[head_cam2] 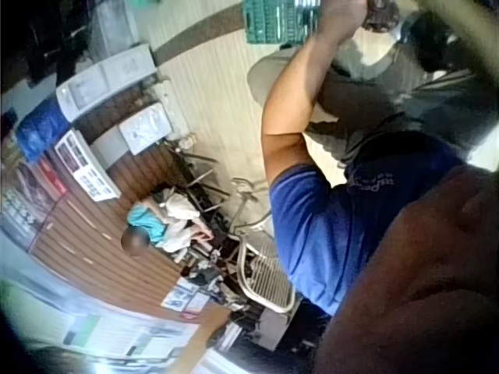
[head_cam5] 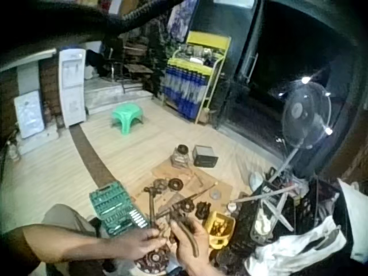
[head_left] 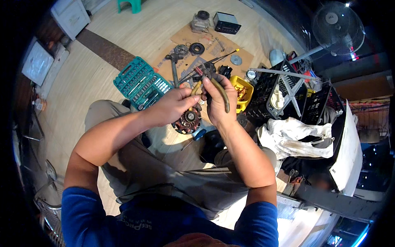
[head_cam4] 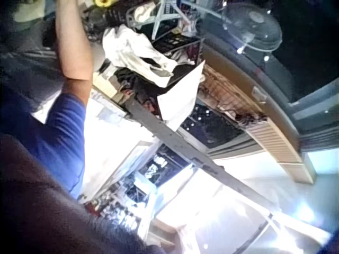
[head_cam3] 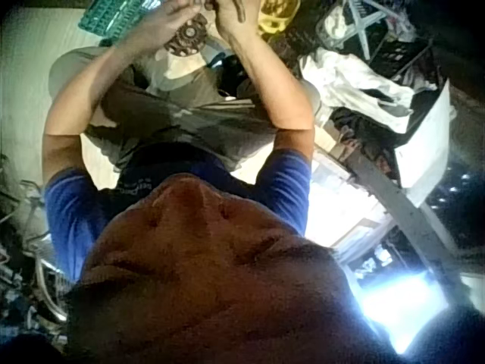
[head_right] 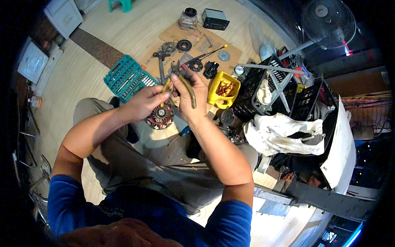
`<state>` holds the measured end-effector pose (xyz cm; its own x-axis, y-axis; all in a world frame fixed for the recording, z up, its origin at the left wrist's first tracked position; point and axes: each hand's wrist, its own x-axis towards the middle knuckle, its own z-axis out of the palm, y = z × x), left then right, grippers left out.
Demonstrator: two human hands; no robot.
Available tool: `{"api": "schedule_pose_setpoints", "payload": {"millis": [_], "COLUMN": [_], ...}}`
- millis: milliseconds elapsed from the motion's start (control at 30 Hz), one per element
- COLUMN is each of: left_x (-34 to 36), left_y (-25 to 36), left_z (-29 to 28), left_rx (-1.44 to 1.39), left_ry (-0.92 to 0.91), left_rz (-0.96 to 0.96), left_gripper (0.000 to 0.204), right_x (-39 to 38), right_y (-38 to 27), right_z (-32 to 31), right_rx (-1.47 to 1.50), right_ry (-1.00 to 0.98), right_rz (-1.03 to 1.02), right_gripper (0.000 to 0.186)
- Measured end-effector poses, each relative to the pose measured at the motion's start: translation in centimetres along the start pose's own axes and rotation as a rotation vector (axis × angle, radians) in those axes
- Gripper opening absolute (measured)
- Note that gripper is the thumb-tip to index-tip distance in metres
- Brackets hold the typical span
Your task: The person works on a motor component, stripping and twisting wires together before securing them with a tool.
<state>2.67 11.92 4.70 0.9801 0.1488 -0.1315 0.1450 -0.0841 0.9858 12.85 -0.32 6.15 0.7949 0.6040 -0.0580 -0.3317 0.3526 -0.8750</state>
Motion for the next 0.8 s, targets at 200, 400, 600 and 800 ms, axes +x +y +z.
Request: {"api": "schedule_pose_setpoints", "payload": {"millis": [200, 400, 600, 800], "left_x": [0.0, 0.5, 0.6, 0.4], "left_y": [0.2, -1.2, -0.7, 0.4], "left_z": [0.7, 1.4, 1.6, 1.6], "left_rx": [0.035, -0.034, -0.036, -0.072], "left_ry": [0.028, 0.067, 0.085, 0.077], "left_rz": [-0.010, -0.002, -0.021, -0.107], "left_gripper": [0.035, 0.033, 0.032, 0.033], "right_x": [-0.2, -0.2, 0.4, 0.5], "right_y": [-0.5, -0.7, 0.1, 0.1], "right_z": [0.5, 1.0, 0.2, 0.2], "right_rx": [0.080, 0.125, 0.042, 0.038], "right_ry": [-0.007, 0.037, 0.085, 0.097], "right_rz": [0.048, 0.108, 0.100, 0.111], "right_gripper": [0.029, 0.025, 0.015, 0.013]}}
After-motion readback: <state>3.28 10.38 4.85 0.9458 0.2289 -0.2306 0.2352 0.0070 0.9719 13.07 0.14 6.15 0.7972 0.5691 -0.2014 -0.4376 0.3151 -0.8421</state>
